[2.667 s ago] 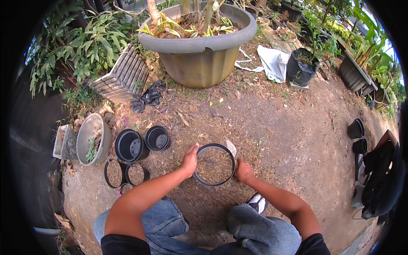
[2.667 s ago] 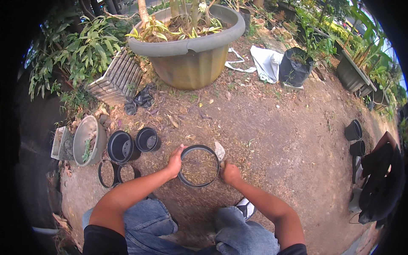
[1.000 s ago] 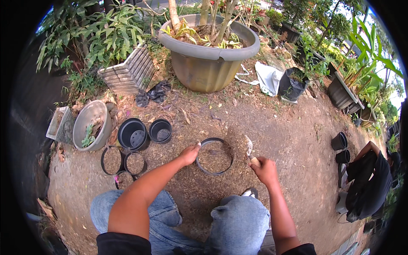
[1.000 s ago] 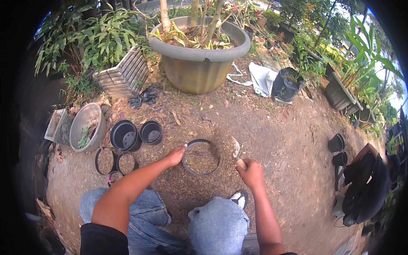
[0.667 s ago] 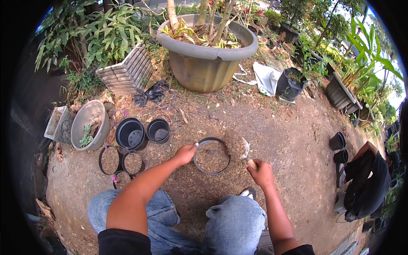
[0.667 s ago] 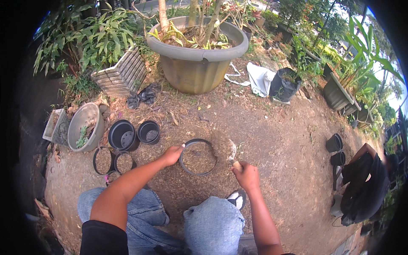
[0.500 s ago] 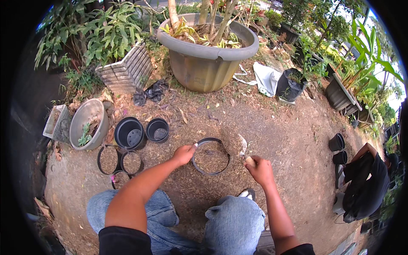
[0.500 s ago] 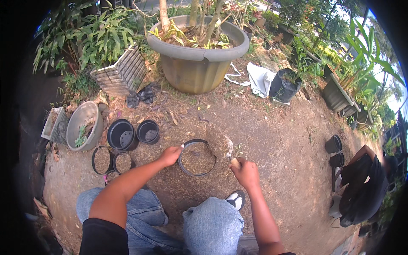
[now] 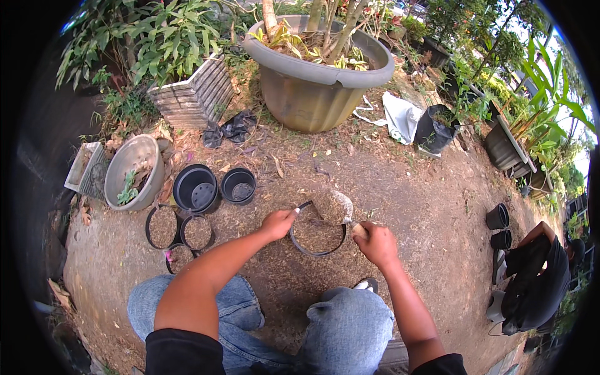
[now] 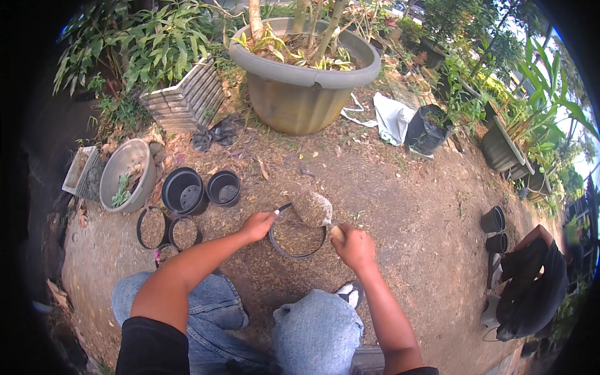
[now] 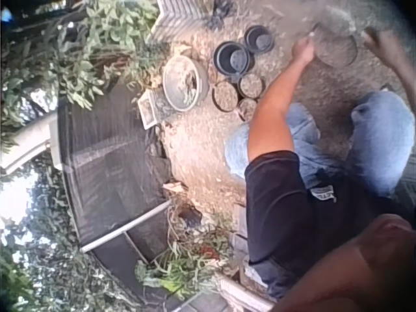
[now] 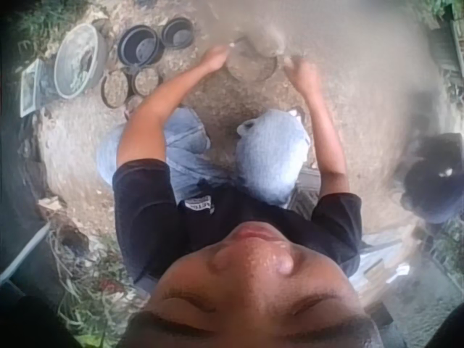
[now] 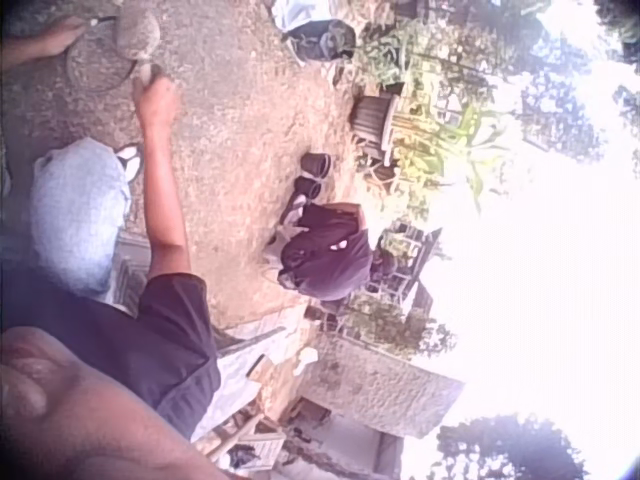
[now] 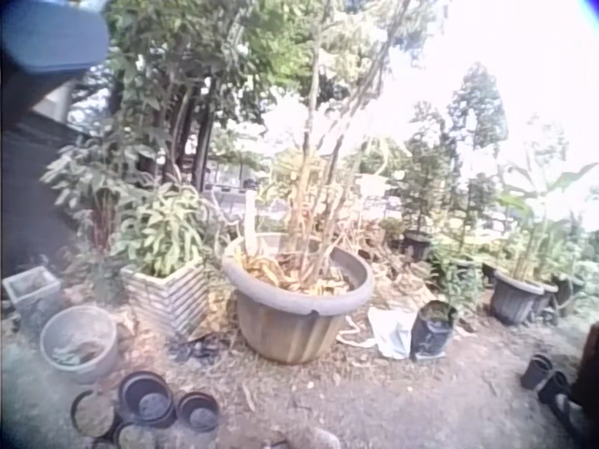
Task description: The person sits on the ground and uses a hammer to repeatedly strike a black circular tire rim. They rotate the rim by hand between strikes to work on different sections of the edge.
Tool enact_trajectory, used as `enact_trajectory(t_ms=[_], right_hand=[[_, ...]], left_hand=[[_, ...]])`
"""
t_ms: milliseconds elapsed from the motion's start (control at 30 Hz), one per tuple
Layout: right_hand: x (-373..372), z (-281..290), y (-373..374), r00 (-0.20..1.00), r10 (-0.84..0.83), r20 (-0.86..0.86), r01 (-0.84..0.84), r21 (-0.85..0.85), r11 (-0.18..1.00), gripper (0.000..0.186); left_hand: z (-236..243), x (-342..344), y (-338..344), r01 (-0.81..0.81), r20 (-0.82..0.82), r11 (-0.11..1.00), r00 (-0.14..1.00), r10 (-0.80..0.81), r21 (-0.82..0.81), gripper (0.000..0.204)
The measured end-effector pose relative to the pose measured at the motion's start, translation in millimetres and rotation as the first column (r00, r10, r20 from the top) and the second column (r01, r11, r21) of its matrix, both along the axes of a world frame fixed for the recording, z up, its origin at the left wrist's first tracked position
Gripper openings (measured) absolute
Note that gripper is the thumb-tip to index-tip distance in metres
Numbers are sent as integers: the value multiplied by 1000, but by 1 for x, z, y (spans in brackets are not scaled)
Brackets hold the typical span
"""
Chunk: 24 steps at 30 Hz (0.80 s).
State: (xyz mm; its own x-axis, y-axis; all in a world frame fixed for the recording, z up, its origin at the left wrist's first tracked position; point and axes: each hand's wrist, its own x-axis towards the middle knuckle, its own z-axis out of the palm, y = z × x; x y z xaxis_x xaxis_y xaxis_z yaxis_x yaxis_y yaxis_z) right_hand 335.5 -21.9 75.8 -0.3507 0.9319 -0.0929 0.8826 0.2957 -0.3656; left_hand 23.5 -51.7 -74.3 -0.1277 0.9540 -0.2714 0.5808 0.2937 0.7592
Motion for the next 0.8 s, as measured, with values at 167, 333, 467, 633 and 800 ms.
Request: enact_trajectory(t_ms=[167, 333, 467, 633, 800], right_hand=[[-3, -7, -5, 999, 40, -30, -38, 57, 998, 43], [-8, -11, -9, 997, 27, -70, -19, 107, 994, 46], [1, -29, 1, 971, -138, -196, 176, 190, 966, 47], [28, -93, 17, 881, -348, -322, 359, -24, 933, 48], [86, -198, 15, 820, -529, -218, 471, -267, 841, 47]], left_hand=[[-5, 1, -2, -5, -12, 999, 1000, 6, 42, 64], [0, 3, -2, -14, -8, 1000, 1000, 14, -10, 63], [-5, 1, -6, -27, -29, 998, 999, 29, 48, 57], [-14, -1, -12, -50, -86, 978, 994, 69, 205, 42], [30, 17, 7, 237, -195, 955, 960, -202, 179, 57]])
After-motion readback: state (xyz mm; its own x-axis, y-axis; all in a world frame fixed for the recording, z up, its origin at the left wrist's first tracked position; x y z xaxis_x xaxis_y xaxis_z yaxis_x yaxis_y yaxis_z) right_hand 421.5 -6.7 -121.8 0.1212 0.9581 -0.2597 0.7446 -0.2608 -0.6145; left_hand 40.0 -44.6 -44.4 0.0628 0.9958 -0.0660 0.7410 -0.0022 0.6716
